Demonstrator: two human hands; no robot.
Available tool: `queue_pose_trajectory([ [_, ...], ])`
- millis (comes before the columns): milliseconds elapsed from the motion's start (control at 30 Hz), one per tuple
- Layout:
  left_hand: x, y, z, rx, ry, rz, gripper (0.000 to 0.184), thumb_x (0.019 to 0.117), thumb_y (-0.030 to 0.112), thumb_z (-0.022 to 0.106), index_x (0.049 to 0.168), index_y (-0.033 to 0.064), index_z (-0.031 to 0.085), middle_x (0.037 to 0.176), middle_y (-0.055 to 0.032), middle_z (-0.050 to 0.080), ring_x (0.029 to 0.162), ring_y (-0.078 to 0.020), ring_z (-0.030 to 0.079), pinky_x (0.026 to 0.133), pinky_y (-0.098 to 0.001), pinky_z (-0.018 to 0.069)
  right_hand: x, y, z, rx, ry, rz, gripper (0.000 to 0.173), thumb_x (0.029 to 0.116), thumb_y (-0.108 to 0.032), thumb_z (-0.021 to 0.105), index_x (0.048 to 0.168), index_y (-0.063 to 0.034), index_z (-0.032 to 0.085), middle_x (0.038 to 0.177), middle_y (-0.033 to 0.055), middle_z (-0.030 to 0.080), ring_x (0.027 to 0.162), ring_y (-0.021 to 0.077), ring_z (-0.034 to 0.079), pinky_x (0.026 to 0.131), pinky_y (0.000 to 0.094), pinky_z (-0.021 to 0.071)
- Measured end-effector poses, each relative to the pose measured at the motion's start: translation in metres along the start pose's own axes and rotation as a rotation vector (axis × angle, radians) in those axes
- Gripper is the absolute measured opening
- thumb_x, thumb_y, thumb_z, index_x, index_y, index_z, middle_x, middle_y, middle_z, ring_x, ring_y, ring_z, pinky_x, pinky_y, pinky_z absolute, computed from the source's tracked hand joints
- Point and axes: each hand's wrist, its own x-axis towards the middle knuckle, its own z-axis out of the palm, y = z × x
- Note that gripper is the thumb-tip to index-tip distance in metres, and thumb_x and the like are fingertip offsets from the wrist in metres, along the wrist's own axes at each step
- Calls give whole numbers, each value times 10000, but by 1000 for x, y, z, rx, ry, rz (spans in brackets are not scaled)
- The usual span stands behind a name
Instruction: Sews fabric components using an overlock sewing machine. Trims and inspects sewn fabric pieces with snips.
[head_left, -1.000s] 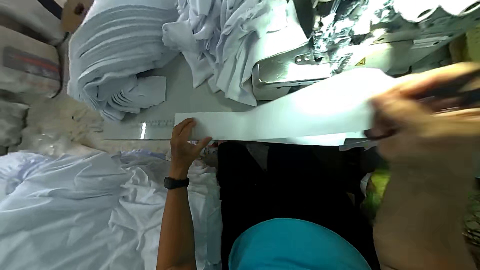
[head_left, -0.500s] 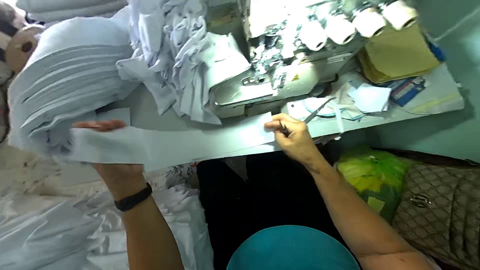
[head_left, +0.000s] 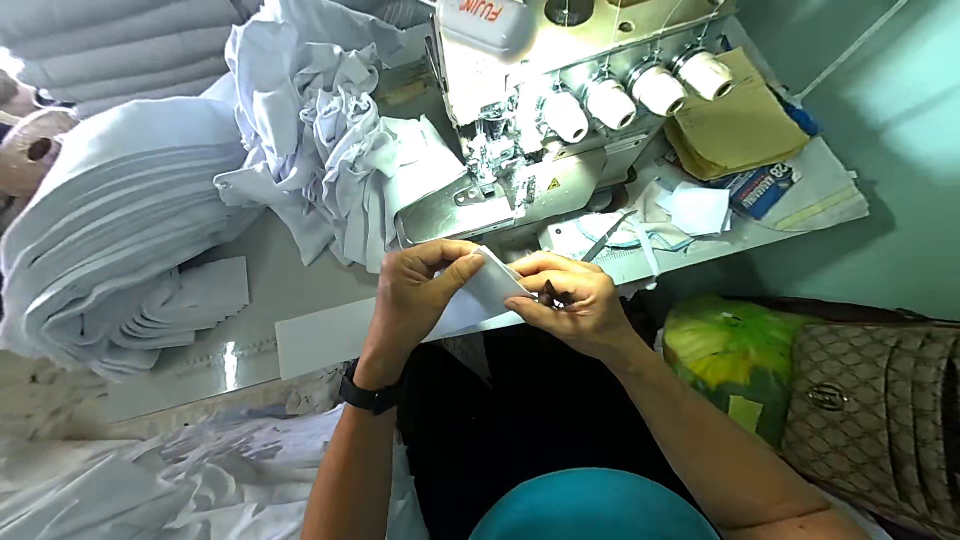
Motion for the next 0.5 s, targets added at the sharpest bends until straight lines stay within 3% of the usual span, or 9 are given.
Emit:
queue_pose_trajectory([
  [133, -2, 0, -3, -60, 42, -6, 104, 922, -35, 667, 923, 39, 740, 995, 22, 752, 898, -27, 709, 803, -205, 597, -3, -1, -5, 48, 31, 81, 124, 914, -87, 719, 816, -14, 735, 976, 15, 721, 773, -30, 623, 675, 117, 529],
  [233, -4, -1, 2, -95, 111, -18, 144, 874, -69, 700, 917, 62, 744, 974, 41, 758, 910, -31, 716, 814, -212, 601, -3, -4, -3, 143, 76, 180, 78, 877, -73, 750, 802, -49, 751, 922, -15, 724, 685, -31, 603, 599, 120, 516],
  [300, -4, -4, 7, -136, 169, -36, 157, 878, -69, 701, 923, 77, 733, 944, 47, 754, 848, -21, 710, 758, -198, 599, -2, -6, -1, 175, 108, 235, 61, 857, -59, 761, 797, -67, 756, 893, -27, 730, 651, -26, 604, 571, 127, 517],
  [433, 0, -14, 14, -186, 255, -15, 178, 913, -48, 680, 1006, 103, 681, 928, 58, 716, 810, -24, 679, 746, -204, 586, 4, -6, 13, 208, 205, 280, 105, 817, -7, 773, 776, -77, 707, 833, -22, 715, 620, -9, 593, 551, 143, 507],
  [500, 14, -14, 10, -41, 238, 103, 197, 898, -70, 684, 1026, 76, 645, 935, 53, 717, 815, -16, 683, 747, -192, 590, 9, -4, 19, 139, 215, 273, 125, 845, -4, 744, 832, -73, 641, 795, -12, 703, 618, 6, 616, 558, 159, 521],
])
